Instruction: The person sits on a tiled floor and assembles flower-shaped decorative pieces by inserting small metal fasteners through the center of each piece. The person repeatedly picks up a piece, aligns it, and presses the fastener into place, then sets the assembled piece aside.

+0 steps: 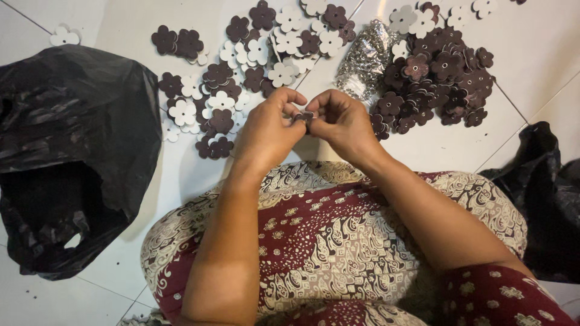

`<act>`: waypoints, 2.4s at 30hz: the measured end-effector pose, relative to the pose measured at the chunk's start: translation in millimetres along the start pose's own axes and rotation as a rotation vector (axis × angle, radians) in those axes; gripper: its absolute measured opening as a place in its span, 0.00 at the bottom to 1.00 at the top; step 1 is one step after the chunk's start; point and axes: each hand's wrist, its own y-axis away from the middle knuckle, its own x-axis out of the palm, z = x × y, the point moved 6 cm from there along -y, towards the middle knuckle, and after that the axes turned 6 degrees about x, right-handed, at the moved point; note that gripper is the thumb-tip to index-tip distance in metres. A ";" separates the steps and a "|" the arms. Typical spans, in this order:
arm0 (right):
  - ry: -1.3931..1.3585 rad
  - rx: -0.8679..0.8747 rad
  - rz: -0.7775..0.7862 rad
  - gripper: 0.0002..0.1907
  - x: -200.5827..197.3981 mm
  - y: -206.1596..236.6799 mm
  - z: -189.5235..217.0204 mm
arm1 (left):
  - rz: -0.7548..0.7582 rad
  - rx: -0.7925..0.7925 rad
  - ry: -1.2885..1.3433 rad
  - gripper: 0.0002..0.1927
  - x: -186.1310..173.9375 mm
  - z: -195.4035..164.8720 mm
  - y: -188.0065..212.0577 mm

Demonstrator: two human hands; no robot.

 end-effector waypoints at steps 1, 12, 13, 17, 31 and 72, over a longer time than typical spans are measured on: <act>0.018 -0.013 -0.007 0.08 1.0 0.1 -0.7 | -0.015 0.023 0.001 0.15 1.2 -2.1 -0.3; 0.266 0.086 0.027 0.09 -25.1 -3.3 24.9 | -0.040 0.049 -0.054 0.19 -7.3 1.9 -4.8; 0.359 0.095 0.029 0.09 -32.7 -1.4 33.3 | -0.150 0.075 -0.132 0.17 -21.2 3.2 -3.0; 0.947 0.298 -0.150 0.10 -78.4 14.3 53.7 | -0.413 0.122 -0.392 0.14 -50.5 6.2 4.8; 1.022 -0.471 -0.216 0.06 3.9 10.4 17.0 | -0.491 0.302 -0.503 0.21 -26.6 -3.0 -3.3; 0.747 -0.422 -0.201 0.06 -3.4 6.9 17.6 | -0.281 0.073 0.120 0.14 -16.3 8.4 -17.5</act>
